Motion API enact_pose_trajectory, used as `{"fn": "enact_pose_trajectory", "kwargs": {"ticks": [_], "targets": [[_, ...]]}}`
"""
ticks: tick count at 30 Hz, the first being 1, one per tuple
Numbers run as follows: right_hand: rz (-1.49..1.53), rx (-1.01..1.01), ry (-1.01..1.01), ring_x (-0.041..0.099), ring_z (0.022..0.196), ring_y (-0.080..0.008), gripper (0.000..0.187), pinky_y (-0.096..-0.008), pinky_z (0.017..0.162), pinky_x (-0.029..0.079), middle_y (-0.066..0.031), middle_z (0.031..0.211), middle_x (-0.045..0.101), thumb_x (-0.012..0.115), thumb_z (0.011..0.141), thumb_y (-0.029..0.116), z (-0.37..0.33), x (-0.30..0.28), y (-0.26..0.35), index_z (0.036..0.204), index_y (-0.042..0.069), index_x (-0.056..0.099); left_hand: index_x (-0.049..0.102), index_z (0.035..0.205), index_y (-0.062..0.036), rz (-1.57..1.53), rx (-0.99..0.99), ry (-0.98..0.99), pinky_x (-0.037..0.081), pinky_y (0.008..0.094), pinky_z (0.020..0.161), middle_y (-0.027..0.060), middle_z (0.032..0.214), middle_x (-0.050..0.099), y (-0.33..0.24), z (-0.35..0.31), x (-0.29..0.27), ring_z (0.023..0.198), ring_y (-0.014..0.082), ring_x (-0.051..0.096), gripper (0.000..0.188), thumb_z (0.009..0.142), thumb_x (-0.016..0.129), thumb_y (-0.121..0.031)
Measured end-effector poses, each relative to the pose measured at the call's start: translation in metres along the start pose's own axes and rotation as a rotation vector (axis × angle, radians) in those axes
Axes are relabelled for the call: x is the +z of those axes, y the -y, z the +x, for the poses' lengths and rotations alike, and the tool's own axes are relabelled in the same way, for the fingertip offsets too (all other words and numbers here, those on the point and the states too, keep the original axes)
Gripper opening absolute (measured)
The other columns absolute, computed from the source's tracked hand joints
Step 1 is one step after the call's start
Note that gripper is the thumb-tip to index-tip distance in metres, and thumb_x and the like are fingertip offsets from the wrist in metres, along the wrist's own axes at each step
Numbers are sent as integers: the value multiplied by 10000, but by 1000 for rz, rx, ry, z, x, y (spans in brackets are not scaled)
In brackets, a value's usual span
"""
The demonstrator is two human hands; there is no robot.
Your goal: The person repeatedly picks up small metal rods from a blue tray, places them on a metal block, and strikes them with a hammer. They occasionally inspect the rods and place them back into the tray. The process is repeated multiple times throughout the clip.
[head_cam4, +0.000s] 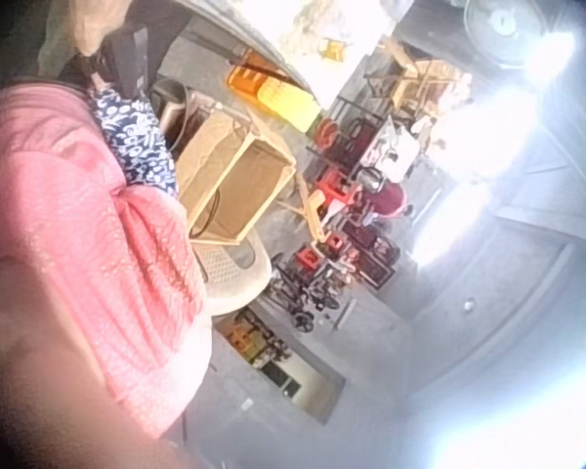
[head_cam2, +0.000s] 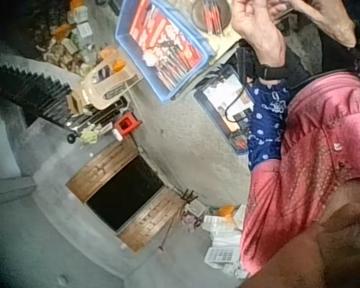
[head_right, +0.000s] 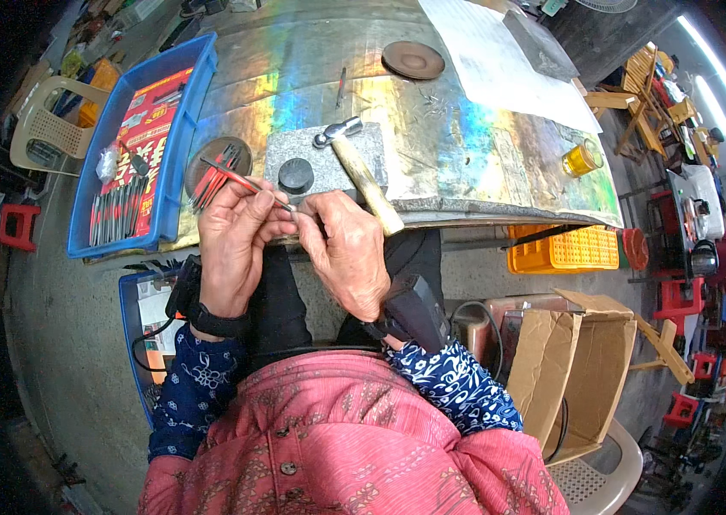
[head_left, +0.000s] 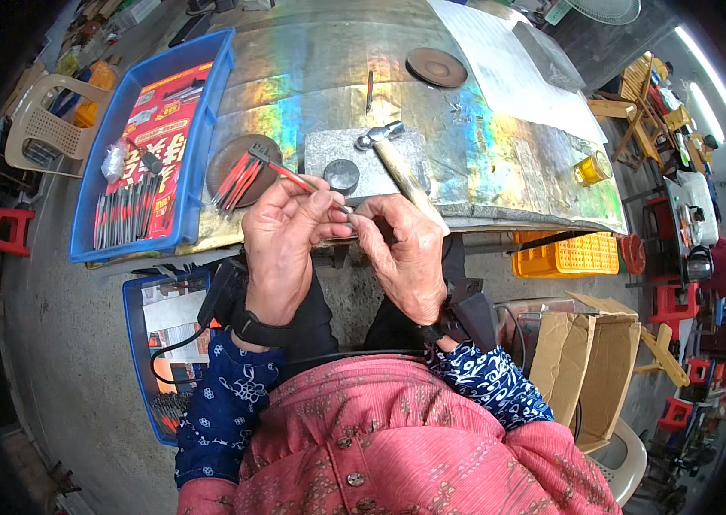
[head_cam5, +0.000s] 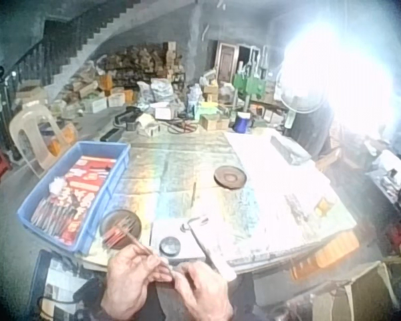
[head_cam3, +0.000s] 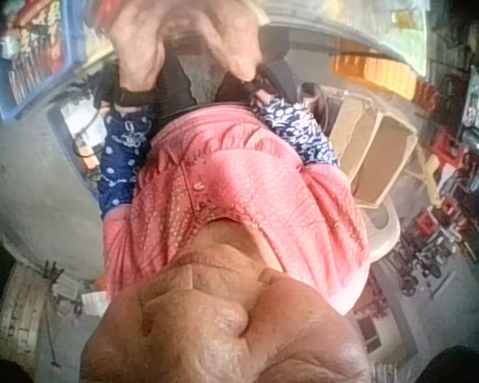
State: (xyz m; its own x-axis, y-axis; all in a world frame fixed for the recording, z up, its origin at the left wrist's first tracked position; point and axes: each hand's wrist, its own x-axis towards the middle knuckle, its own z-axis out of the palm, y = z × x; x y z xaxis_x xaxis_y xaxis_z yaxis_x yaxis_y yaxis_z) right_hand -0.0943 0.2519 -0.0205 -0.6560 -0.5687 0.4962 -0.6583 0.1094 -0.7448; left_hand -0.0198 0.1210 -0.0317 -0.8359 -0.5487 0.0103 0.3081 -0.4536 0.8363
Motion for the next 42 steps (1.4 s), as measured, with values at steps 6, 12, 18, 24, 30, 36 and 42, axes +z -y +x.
{"fn": "enact_pose_trajectory", "kwargs": {"ticks": [6, 12, 18, 24, 30, 36, 42], "targets": [[-270, -188, -83, 571, 612, -245, 134, -325, 569, 456, -112, 764, 596, 709, 798, 24, 10, -18, -11, 904, 18, 626, 565, 1053, 8, 136, 101, 18, 579, 261, 621, 113, 891, 659, -4, 23, -7, 754, 161, 662, 148, 933, 601, -72], [-600, -159, -32, 578, 819, -312, 267, -381, 722, 480, -123, 931, 585, 715, 779, 70, 9, -36, -23, 1030, 51, 626, 611, 958, 43, 337, 253, -21, 540, 205, 547, 78, 805, 662, -1, 42, -6, 660, 97, 636, 84, 879, 624, 17], [-590, -16, 53, 583, 866, -355, 395, -417, 725, 488, -156, 977, 550, 697, 795, 93, 4, -35, -32, 1165, 65, 563, 627, 938, 24, 442, 255, -43, 513, 183, 534, 52, 788, 659, 2, 46, -3, 653, 65, 622, 76, 863, 636, 25], [-576, 29, 85, 579, 842, -373, 413, -448, 685, 498, -172, 945, 522, 673, 814, 105, 3, -32, -37, 1194, 58, 519, 619, 985, 45, 492, 251, -14, 524, 199, 572, 75, 823, 664, 0, 45, -2, 684, 92, 629, 97, 898, 621, 3], [-583, 32, 75, 584, 840, -375, 418, -441, 691, 494, -173, 949, 530, 676, 807, 93, 4, -31, -37, 1195, 59, 524, 621, 981, 43, 494, 271, -18, 526, 202, 576, 74, 820, 664, 3, 44, 0, 693, 91, 631, 93, 896, 622, 6], [-583, 26, 68, 593, 847, -369, 425, -420, 710, 493, -167, 952, 553, 686, 795, 76, 4, -32, -39, 1191, 49, 534, 636, 951, 27, 585, 299, -28, 508, 199, 603, 45, 813, 660, 3, 41, 3, 688, 69, 611, 80, 876, 650, 3], [-747, -13, 8, 599, 788, -322, 318, -413, 658, 506, -154, 875, 554, 640, 804, 75, 8, -27, -41, 1105, 14, 556, 659, 927, 24, 895, 542, -23, 497, 220, 678, 28, 826, 678, 6, 36, 7, 734, 58, 595, 92, 843, 685, -3]]}}
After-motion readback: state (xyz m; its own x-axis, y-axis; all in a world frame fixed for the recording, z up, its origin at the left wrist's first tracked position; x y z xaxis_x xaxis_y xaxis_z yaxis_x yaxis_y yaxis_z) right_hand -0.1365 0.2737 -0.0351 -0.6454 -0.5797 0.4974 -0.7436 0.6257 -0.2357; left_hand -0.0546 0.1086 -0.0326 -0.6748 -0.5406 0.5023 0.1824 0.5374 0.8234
